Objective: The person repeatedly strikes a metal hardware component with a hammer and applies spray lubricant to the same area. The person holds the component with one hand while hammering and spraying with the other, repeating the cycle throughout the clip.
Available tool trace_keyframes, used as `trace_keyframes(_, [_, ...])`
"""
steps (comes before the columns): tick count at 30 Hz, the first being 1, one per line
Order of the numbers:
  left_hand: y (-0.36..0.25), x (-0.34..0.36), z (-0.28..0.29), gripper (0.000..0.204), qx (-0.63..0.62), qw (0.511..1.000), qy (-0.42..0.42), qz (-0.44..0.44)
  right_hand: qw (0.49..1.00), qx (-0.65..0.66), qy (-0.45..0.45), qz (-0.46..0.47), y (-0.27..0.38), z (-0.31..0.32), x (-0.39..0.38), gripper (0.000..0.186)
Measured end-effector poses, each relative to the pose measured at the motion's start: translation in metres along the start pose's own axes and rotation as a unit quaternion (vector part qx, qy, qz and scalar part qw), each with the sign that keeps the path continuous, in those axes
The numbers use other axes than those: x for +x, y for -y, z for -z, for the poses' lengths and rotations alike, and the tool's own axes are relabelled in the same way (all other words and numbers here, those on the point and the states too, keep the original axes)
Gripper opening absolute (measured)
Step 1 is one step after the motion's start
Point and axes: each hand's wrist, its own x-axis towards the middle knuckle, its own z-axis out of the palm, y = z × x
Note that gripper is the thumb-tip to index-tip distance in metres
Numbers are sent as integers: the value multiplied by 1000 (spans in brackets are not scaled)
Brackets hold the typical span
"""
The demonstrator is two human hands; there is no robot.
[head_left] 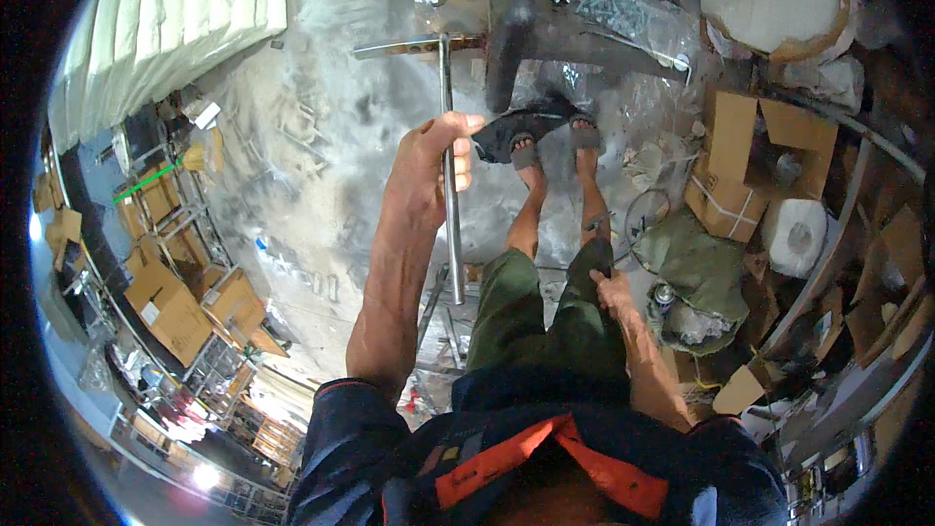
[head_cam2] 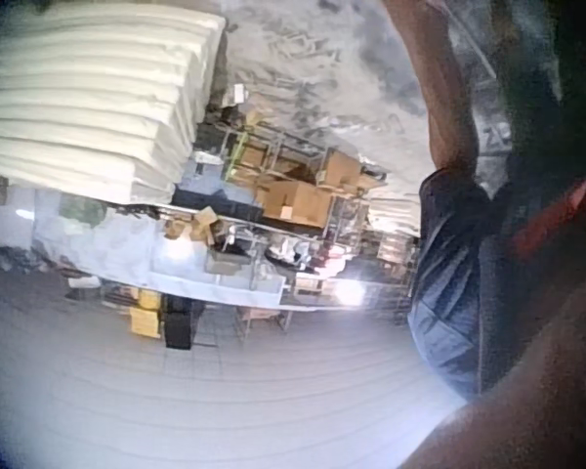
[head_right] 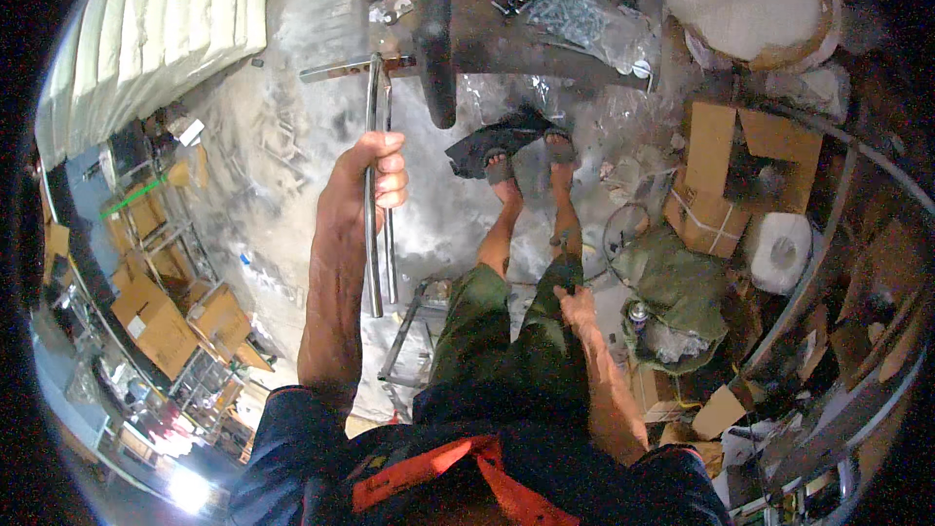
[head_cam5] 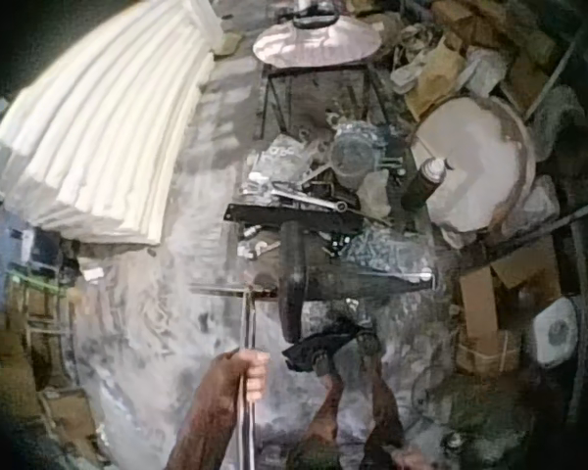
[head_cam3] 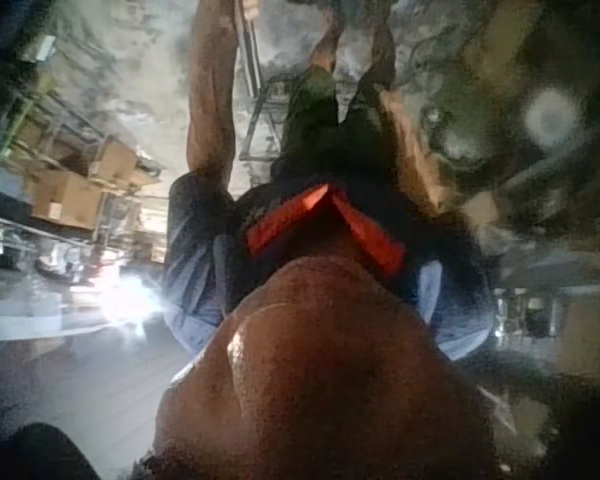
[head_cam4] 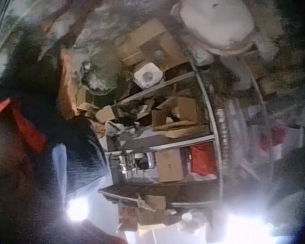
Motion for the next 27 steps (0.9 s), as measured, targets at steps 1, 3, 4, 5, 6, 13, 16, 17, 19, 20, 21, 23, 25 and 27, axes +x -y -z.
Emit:
trace_keyframes(1, [2,2,-3,28,-9,1000,-13,-6,998,14,-62,5,-7,-8,7,33])
trace_keyframes(3, [4,2,-8,28,7,999,-52,-10,1000,-11,-13,-9,2,-1,3,33])
trace_keyframes(4, [6,2,-10,29,16,997,-70,-12,1000,-23,11,-16,11,1,-3,35])
trace_keyframes(5, [10,2,-12,30,24,995,-93,-28,1000,-22,-3,1,17,-1,-9,33])
trace_keyframes(6, [13,2,-14,30,16,994,-101,-29,1000,-5,0,-17,12,-2,-4,33])
trace_keyframes(13, [26,9,7,55,-142,987,-49,56,999,24,5,-31,-7,1,16,33])
trace_keyframes(16, [26,1,4,61,-212,974,-35,69,999,19,23,-24,18,-2,-6,32])
trace_keyframes(17, [28,4,6,68,-224,971,-32,74,999,30,25,-16,15,-1,-5,32])
trace_keyframes(19, [32,6,6,64,-234,968,-37,82,998,50,29,0,9,1,-4,32])
trace_keyframes(20, [33,6,6,63,-238,967,-39,87,999,40,20,-20,7,1,-2,33])
trace_keyframes(21, [33,7,6,63,-249,963,-40,92,999,29,10,-40,7,0,2,33])
trace_keyframes(23, [31,9,8,65,-270,957,-44,99,998,26,10,-51,4,0,5,34])
trace_keyframes(25, [30,8,7,65,-301,948,-42,98,998,44,28,-34,3,0,4,35])
trace_keyframes(27, [30,11,8,66,-319,942,-38,100,999,26,-1,-47,8,-4,-1,34])
